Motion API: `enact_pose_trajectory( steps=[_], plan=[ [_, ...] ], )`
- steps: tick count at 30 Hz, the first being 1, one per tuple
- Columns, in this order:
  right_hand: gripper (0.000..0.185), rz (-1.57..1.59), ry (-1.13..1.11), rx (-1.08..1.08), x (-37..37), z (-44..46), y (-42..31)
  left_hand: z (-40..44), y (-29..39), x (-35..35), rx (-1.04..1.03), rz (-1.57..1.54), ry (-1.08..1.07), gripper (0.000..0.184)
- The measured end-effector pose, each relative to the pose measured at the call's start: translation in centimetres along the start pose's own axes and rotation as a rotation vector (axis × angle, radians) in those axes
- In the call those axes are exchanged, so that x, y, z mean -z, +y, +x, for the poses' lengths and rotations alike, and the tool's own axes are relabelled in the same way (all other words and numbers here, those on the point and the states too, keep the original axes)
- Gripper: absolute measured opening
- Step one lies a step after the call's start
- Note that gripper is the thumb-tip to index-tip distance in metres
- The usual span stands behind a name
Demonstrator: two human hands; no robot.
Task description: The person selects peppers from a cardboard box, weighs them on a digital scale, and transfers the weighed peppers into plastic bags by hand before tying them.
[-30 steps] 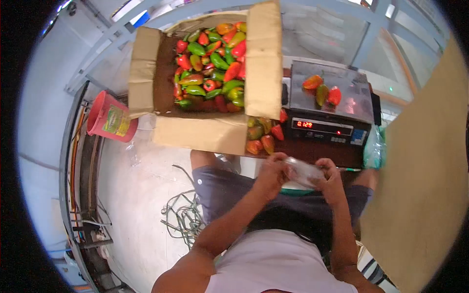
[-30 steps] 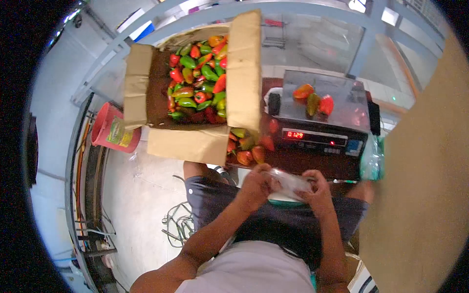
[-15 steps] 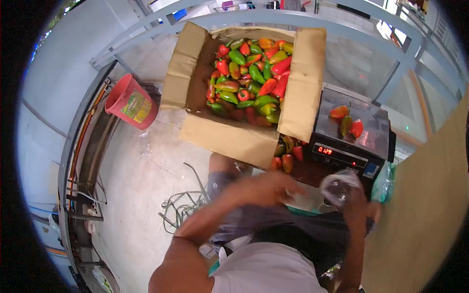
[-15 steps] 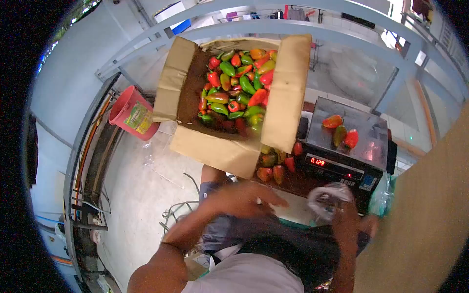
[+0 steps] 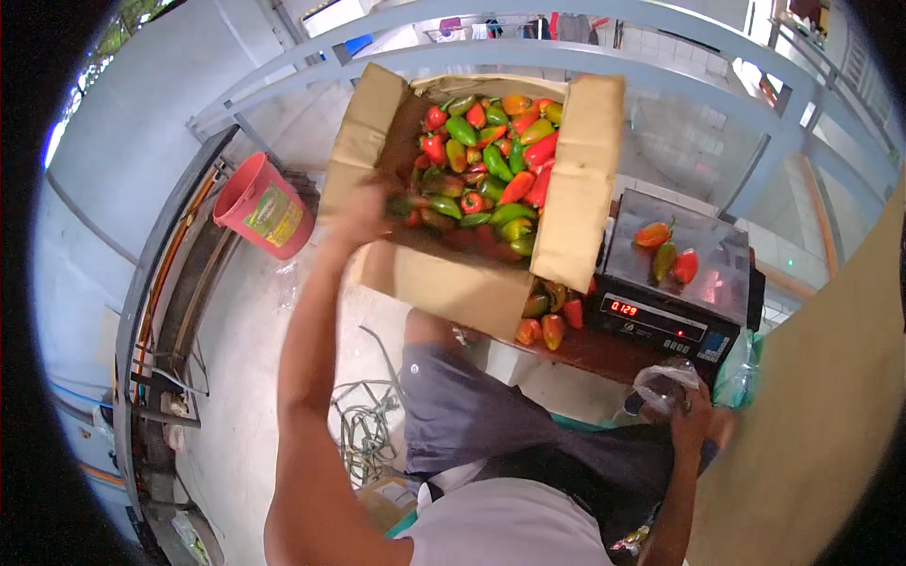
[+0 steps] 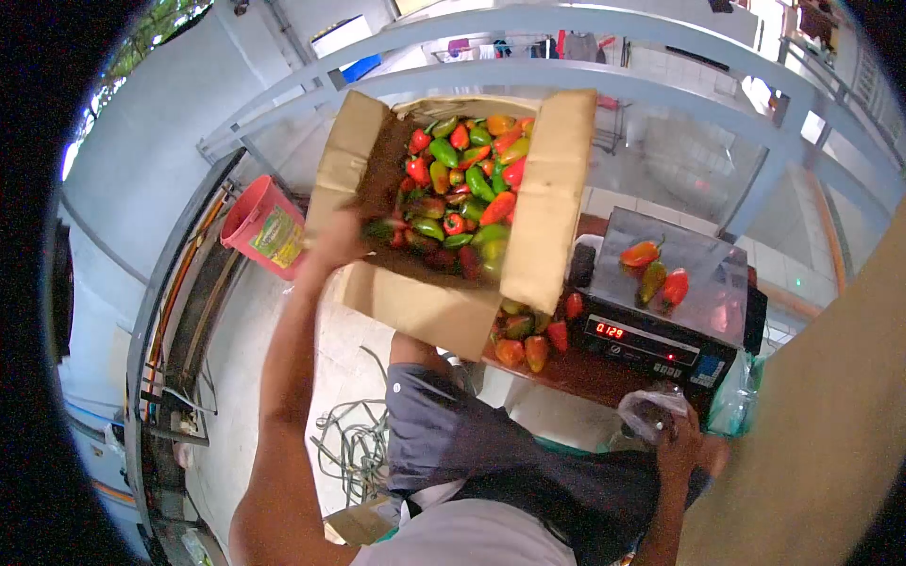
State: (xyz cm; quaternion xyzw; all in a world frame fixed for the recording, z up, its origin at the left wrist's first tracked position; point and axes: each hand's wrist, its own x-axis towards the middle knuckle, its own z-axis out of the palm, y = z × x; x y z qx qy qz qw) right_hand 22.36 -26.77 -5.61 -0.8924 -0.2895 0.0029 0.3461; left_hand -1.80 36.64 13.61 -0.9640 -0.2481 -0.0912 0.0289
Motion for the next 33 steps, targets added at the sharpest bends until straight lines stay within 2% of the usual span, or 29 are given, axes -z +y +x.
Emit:
enact_pose_trajectory(
  steps=[1, 2, 3, 4, 5, 6, 7, 8, 10, 11, 13, 14, 15, 16, 17, 18, 19, 21, 22, 24, 26, 29, 33],
  plan=[
    [0.033, 0.030, 0.014, -0.005, 0.3, -0.1, -0.1, -3.2, 2.9, 6.4, 0.067, -0.195, 0.188, 0.044],
    [0.034, 0.060, 0.030, -0.014, 0.5, -0.2, -0.4, -5.7, 0.4, 7.9, 0.184, -0.374, 0.324, 0.048],
    [0.034, 0.090, 0.048, -0.025, 0.7, -0.2, -0.7, -9.4, 0.7, 11.5, 0.212, -0.528, 0.498, 0.040],
    [0.035, 0.067, 0.040, -0.025, 0.8, -0.2, -0.7, -13.3, -1.5, 13.5, 0.334, -0.546, 0.685, 0.035],
    [0.035, 0.047, 0.033, -0.026, 0.8, -0.1, -0.7, -17.2, -4.9, 14.1, 0.428, -0.903, 1.000, 0.039],
    [0.036, 0.028, 0.032, -0.032, 0.7, 0.1, -0.7, -24.7, -16.3, 14.1, 0.497, -0.995, 1.198, 0.041],
    [0.037, 0.063, 0.018, -0.040, 0.1, 0.4, -0.1, -28.6, -16.5, 15.5, 0.329, -1.111, 1.266, 0.042],
    [0.038, 0.096, 0.005, -0.058, -0.3, 0.6, 0.5, -30.4, -14.9, 16.4, 0.317, -1.162, 1.339, 0.041],
    [0.030, 0.156, 0.018, -0.022, 0.5, 2.3, -3.2, -30.3, -14.5, 17.7, 0.448, -1.076, 1.287, 0.047],
    [0.035, 0.202, -0.035, 0.016, 0.0, 2.7, -2.7, -26.8, -13.0, 18.0, 0.416, -1.054, 1.143, 0.048],
    [0.040, 0.291, -0.104, 0.038, -1.2, 2.9, -1.6, -19.8, -3.7, 17.3, 0.357, -0.983, 0.890, 0.048],
    [0.042, 0.337, -0.112, 0.025, -1.6, 3.2, -1.5, -14.9, 3.7, 16.3, 0.166, -1.088, 0.734, 0.048],
    [0.043, 0.389, -0.125, 0.015, -1.8, 3.3, -1.5, -10.5, 10.8, 14.8, 0.121, -0.932, 0.711, 0.054],
    [0.043, 0.393, -0.118, -0.007, -1.7, 3.4, -1.4, -7.5, 15.5, 13.5, -0.028, -0.746, 0.552, 0.058],
    [0.043, 0.399, -0.109, -0.029, -1.5, 3.4, -1.2, -4.5, 21.7, 12.0, -0.254, -0.738, 0.398, 0.055],
    [0.043, 0.405, -0.100, -0.051, -1.4, 3.4, -0.9, -2.5, 28.3, 9.7, -0.219, -0.990, 0.293, 0.053],
    [0.041, 0.408, -0.099, -0.034, -1.6, 3.5, -0.5, -0.2, 32.2, 8.0, -0.321, -0.750, 0.235, 0.045],
    [0.039, 0.408, -0.104, 0.003, -1.9, 3.8, 0.8, 5.0, 39.4, 2.0, -0.469, -0.768, 0.161, 0.037],
    [0.038, 0.420, -0.087, -0.006, -1.8, 3.8, 1.0, 7.0, 42.4, -0.5, -0.513, -0.751, 0.153, 0.040],
    [0.036, 0.446, -0.063, -0.020, -1.9, 4.0, 0.9, 10.4, 47.2, -4.3, -0.508, -0.550, 0.006, 0.043],
    [0.035, 0.438, -0.057, -0.019, -1.7, 4.2, 0.8, 12.1, 50.9, -6.9, -0.474, -0.298, -0.003, 0.047],
    [0.034, 0.491, -0.092, -0.088, -1.3, 4.4, 0.8, 13.2, 53.1, -8.7, -0.544, -0.116, -0.020, 0.047],
    [0.032, 0.473, -0.067, -0.053, -2.6, 4.7, 1.8, 13.4, 53.5, -11.1, -0.613, -0.019, 0.014, 0.047]
  ],
)
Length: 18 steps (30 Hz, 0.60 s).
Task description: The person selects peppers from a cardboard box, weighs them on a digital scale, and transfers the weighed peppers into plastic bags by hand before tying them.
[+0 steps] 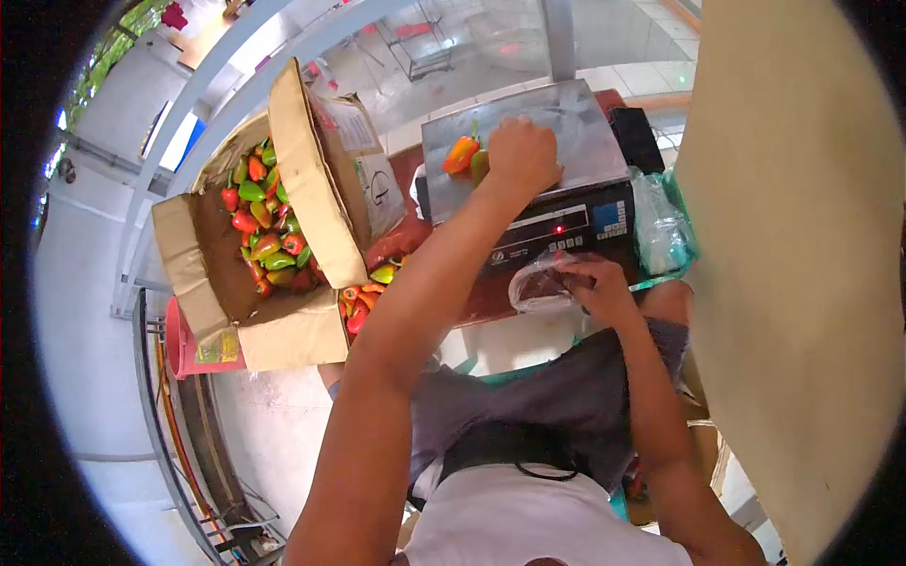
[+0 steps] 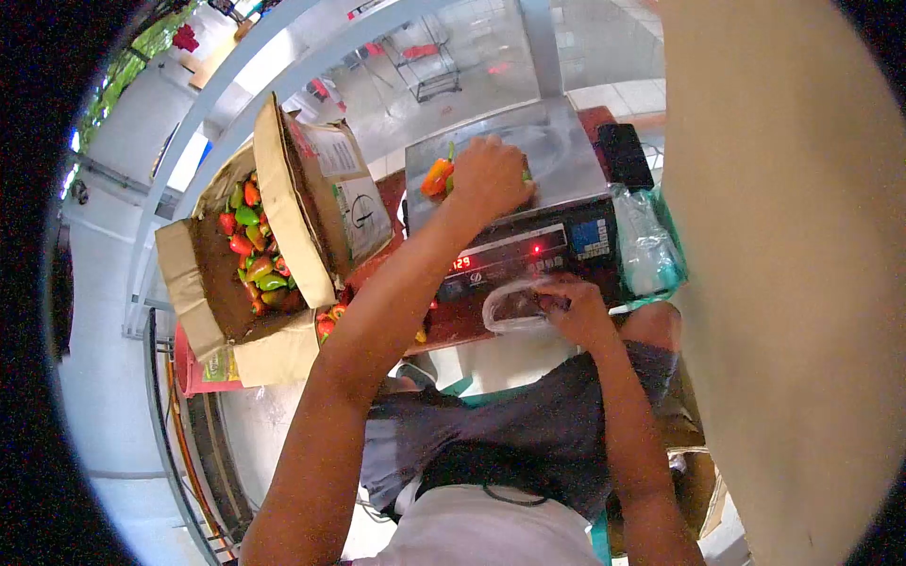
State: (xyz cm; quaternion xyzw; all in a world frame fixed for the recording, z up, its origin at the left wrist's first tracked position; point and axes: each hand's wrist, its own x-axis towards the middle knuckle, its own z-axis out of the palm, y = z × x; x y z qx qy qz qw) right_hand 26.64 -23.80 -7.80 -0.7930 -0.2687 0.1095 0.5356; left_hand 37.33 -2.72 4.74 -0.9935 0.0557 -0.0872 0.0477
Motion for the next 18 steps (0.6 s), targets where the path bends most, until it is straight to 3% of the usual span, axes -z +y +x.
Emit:
enact_pose_trajectory(
  steps=[5, 8, 18],
  plan=[
    [0.028, 0.051, 0.013, 0.074, -0.3, 0.2, 0.2, -0.3, 0.4, 2.9, 0.039, -0.011, -0.032, 0.051],
    [0.028, 0.052, -0.013, -0.055, -0.2, 0.2, -0.8, 0.2, 0.4, 4.5, 0.063, -0.045, -0.064, 0.055],
    [0.030, 0.053, -0.017, -0.010, -0.5, 0.3, -0.5, 1.8, 0.7, 5.6, 0.073, -0.015, -0.094, 0.055]
  ],
)
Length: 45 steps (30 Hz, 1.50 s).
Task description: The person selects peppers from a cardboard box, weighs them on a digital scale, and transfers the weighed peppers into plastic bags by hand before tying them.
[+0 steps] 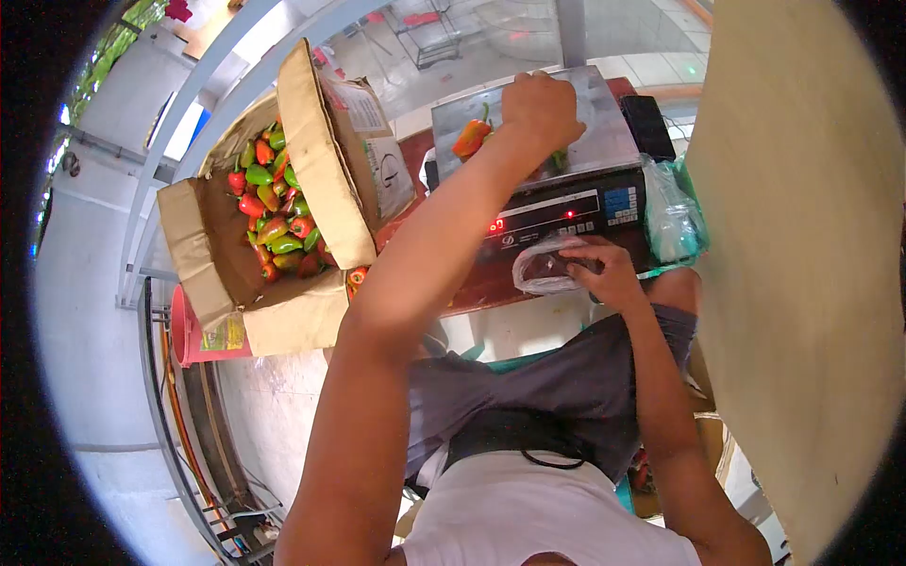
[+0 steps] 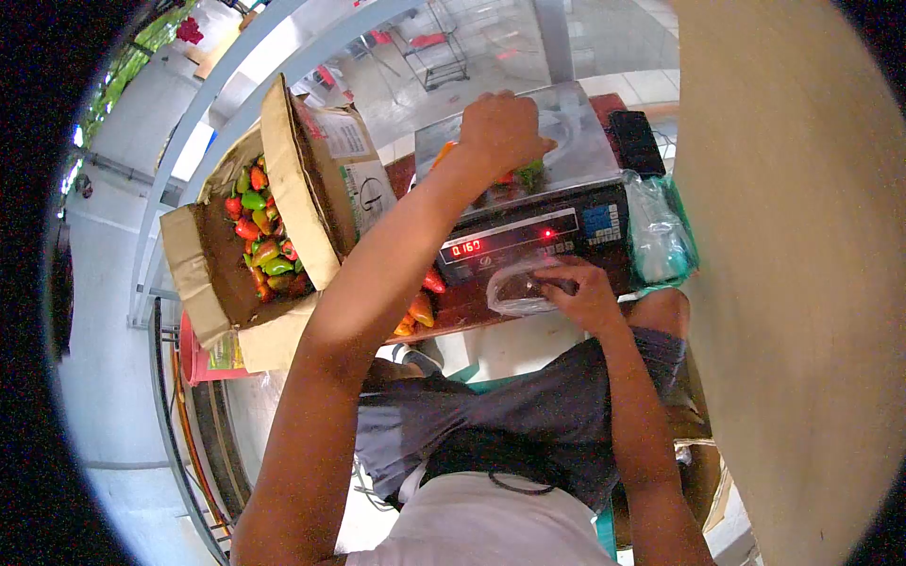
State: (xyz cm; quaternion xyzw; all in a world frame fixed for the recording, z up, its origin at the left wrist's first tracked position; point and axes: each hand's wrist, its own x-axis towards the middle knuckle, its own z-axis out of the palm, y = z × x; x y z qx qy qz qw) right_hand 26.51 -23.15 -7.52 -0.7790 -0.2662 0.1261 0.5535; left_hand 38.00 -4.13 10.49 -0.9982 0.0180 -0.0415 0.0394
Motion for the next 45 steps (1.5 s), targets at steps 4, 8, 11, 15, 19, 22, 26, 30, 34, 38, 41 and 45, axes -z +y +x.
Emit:
enact_pose_trajectory(
  steps=[4, 8, 11, 15, 19, 22, 26, 30, 34, 38, 41, 45],
  plan=[
    [0.030, 0.005, -0.010, -0.009, 0.2, 0.1, -0.1, 0.4, 0.2, 0.2, 0.013, -0.017, -0.064, 0.052],
    [0.030, 0.022, -0.016, -0.002, 0.4, 0.0, -0.4, 1.1, -0.3, 0.0, 0.039, -0.065, -0.137, 0.040],
    [0.031, -0.087, -0.022, -0.024, 0.3, 0.1, -0.9, 0.4, -0.6, -0.8, -0.123, -0.066, -0.157, 0.042],
    [0.031, -0.058, -0.067, -0.061, 0.4, 0.0, -1.9, 2.1, 2.2, -12.1, -0.184, 0.145, 0.044, 0.017],
    [0.030, -0.221, -0.044, -0.003, 0.4, -0.5, 0.1, -2.0, 1.5, -6.9, -0.257, 0.069, 0.208, 0.014],
    [0.029, -0.212, -0.050, 0.025, 0.1, -0.8, 0.9, -5.8, 0.5, -2.5, -0.272, -0.133, 0.330, 0.020],
    [0.030, -0.198, -0.100, -0.137, 0.4, -0.9, -1.7, -18.4, -6.4, 7.9, -0.005, -0.383, 0.696, 0.042],
    [0.029, -0.266, -0.088, -0.114, -0.1, -1.1, -1.2, -27.8, -19.0, 9.4, 0.467, -0.141, 0.888, 0.031],
    [0.031, -0.269, -0.082, -0.047, -0.6, -0.8, -0.7, -27.6, -30.9, 4.8, 0.579, -0.236, 0.440, 0.022],
    [0.034, -0.197, -0.109, -0.065, -0.7, -0.5, 1.2, -24.2, -35.8, -0.4, 0.469, 0.258, -0.183, 0.030],
    [0.036, -0.229, -0.101, -0.034, -0.2, -0.8, 1.4, -24.1, -35.7, -0.3, 0.445, 0.299, -0.211, 0.034],
    [0.038, -0.263, -0.099, -0.068, 0.0, -1.1, 0.8, -25.7, -33.9, 6.8, 0.532, 0.174, -0.080, 0.043]
  ],
)
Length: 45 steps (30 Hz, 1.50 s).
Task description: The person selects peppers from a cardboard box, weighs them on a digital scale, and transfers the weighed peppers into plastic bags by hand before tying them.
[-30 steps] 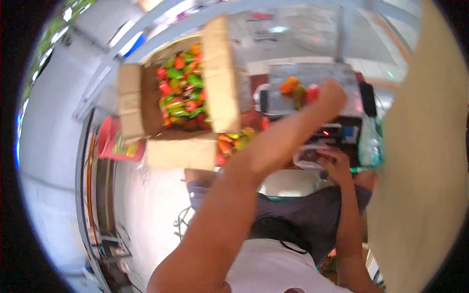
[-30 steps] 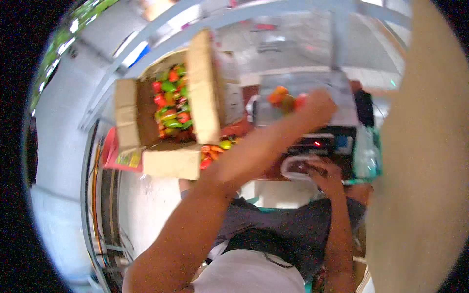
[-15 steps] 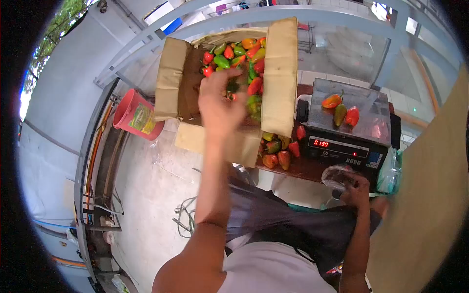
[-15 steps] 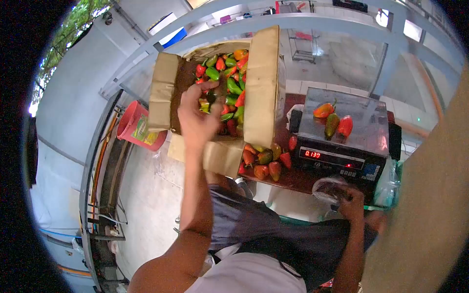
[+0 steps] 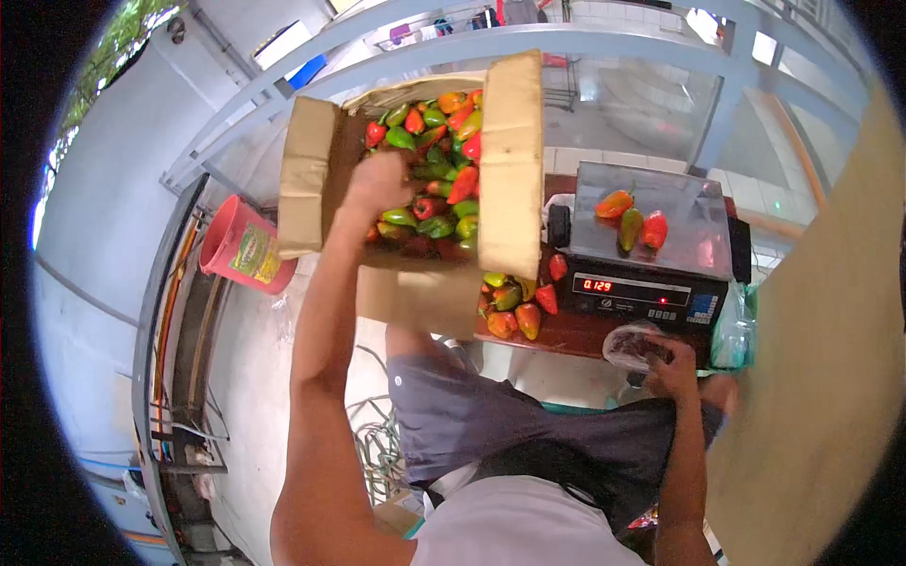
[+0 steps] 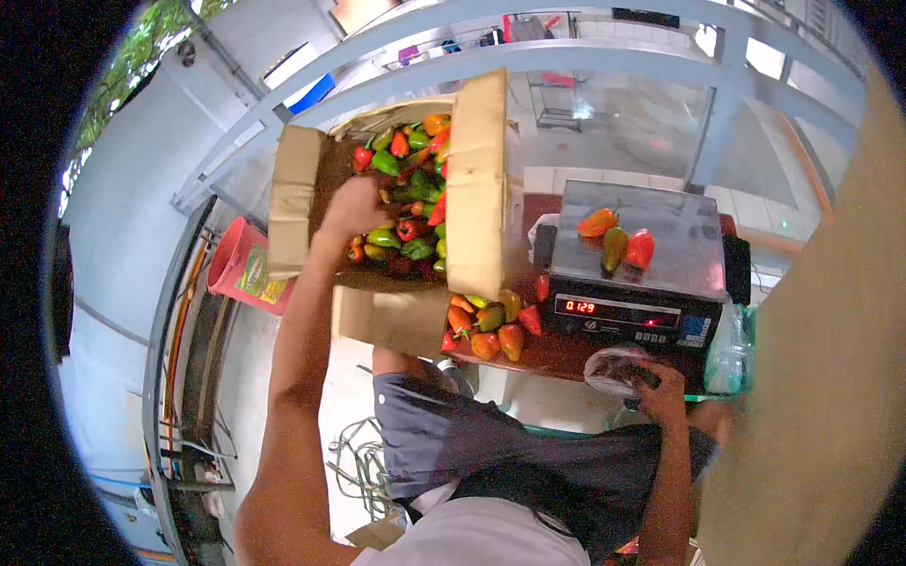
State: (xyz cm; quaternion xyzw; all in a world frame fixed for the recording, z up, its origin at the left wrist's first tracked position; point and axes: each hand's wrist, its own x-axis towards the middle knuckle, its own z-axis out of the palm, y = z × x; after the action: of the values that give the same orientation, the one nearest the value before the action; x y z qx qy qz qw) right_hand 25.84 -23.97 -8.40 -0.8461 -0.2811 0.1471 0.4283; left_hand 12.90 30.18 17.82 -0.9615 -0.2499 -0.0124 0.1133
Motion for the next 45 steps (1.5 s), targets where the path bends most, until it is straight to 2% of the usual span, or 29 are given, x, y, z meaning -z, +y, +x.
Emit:
enact_pose_trajectory(
  steps=[2, 4, 6, 9, 10, 11, 12, 14, 17, 19, 23, 28, 35, 37, 41, 45],
  plan=[
    [0.039, 0.011, -0.028, -0.021, 0.2, 0.5, -0.9, -1.3, -0.9, 3.0, -0.143, -0.145, 0.266, 0.045],
    [0.040, 0.027, -0.055, -0.056, 0.1, 0.1, -1.2, -3.6, 3.2, 8.8, -0.218, -0.251, 0.487, 0.044],
    [0.040, 0.035, -0.068, -0.067, 0.3, 0.5, -1.3, -5.3, 8.9, 13.6, -0.245, -0.514, 0.461, 0.039],
    [0.043, 0.055, -0.026, -0.036, 0.4, 0.7, -1.3, -3.8, 17.4, 13.2, -0.635, -0.844, 0.433, 0.041],
    [0.043, 0.085, -0.010, -0.024, 0.4, 0.7, -1.4, -3.4, 20.8, 12.6, -0.679, -0.946, 0.318, 0.043],
    [0.044, 0.112, 0.010, -0.004, 0.6, 1.0, -1.5, -2.6, 23.7, 11.8, -0.674, -0.857, 0.199, 0.047],
    [0.045, 0.143, 0.021, 0.009, 0.5, 0.7, -1.6, -1.0, 26.7, 9.7, -0.692, -0.757, 0.183, 0.043],
    [0.047, 0.144, 0.030, 0.026, 0.4, 0.7, -1.3, 2.5, 32.7, 4.3, -0.775, -0.686, 0.268, 0.041],
    [0.046, 0.116, 0.061, 0.061, 0.1, 0.5, -0.5, 4.2, 39.5, -0.2, -0.648, -0.498, 0.097, 0.047],
    [0.045, 0.107, 0.084, 0.087, 0.1, 0.6, -0.1, 4.2, 41.7, -2.8, -0.684, -0.381, 0.232, 0.051],
    [0.044, 0.140, 0.090, 0.049, 0.3, 0.3, -0.4, 3.3, 42.6, -5.1, -0.684, -0.236, 0.334, 0.058],
    [0.042, 0.274, 0.073, 0.024, 0.6, 0.8, -1.5, 3.0, 41.4, -3.9, -0.670, -0.281, 0.335, 0.054],
    [0.041, 0.226, 0.047, 0.052, 1.2, 0.8, -2.8, 4.3, 40.5, -2.0, -0.712, -0.304, 0.430, 0.053],
    [0.048, 0.208, 0.061, 0.104, 0.8, 0.9, -2.1, 4.4, 40.5, -1.6, -0.715, -0.276, 0.431, 0.053],
    [0.049, 0.193, 0.059, 0.072, 0.6, 0.8, -1.7, 4.4, 40.8, -1.1, -0.712, -0.262, 0.423, 0.052],
    [0.051, 0.198, 0.049, 0.041, 0.8, 0.9, -2.3, 4.6, 41.1, -1.2, -0.773, -0.216, 0.292, 0.048]
  ],
)
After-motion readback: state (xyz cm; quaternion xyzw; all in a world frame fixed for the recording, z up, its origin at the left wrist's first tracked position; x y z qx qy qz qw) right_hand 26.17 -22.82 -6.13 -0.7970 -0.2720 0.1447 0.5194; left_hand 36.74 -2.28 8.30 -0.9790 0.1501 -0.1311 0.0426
